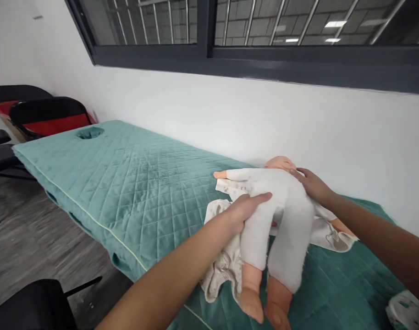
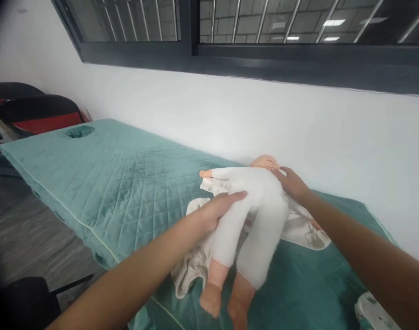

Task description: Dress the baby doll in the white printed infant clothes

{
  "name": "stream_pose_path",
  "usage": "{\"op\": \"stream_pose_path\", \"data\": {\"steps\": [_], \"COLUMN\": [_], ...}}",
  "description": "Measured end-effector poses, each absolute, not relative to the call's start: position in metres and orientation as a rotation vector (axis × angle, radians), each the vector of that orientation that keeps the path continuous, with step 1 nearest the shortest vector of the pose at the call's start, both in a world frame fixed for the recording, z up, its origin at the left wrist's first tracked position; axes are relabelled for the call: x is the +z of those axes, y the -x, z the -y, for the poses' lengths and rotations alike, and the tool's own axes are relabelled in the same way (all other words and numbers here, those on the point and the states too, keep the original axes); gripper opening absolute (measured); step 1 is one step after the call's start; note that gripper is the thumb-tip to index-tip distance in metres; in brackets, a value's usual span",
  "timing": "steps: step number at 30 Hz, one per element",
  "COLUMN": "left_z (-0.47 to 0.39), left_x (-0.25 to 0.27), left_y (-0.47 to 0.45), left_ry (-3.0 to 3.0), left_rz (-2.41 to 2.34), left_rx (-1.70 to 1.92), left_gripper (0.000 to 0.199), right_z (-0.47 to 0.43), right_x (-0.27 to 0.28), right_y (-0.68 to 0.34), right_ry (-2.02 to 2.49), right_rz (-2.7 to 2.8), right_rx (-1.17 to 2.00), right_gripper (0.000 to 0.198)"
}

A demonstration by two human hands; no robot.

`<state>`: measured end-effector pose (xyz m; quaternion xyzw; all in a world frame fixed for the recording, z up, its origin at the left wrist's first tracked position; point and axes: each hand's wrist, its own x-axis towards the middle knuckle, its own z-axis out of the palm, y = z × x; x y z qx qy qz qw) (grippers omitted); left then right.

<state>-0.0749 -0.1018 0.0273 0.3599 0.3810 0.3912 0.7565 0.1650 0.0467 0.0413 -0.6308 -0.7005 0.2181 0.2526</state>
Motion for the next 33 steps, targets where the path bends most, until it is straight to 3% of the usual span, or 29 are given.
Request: {"op": "stream_pose_path", "data": {"steps": [7,13,21,27,31,33], "left_z": [0.097,0.09,0.071,0.071,0.1,0.126], "left_x": [0.009,-0.013,-0.021,-0.022,-0.011,-0.005], "left_y": [0.186,0.283,0.36,0.385,0.359,0.33], "left_ry": [-0.794,-0.795,-0.819,-1.344,-1.806,-2.158], "left_rz": [-0.923,-1.051,-1.237,-1.471,-1.998,-2.086], "left_rx": [0.853,0.88,0.968,1.068,1.325,1.207], "left_gripper": [0.061,0.053,0.056,0.056,0.042,0.034], "right_z": [-0.047,-0.074,-0.111,-0.116,-0.096,-0.079], "right_x": [0.044,0.022,0.0,-0.01,-0.019,-0.021], "right_y": [-0.062,0.042,0.13,0.093,0.006,-0.043], "right_ry": [1.697,1.443,1.192,1.305,1.531,1.571], "right_rz": [1.907,2.068,2.235,2.299,2.301,2.307], "right_rx": [0.793,0.786,0.786,0.677,0.484,0.335], "right_gripper": [0.091,0.083,0.074,0.067,0.065,0.066]}}
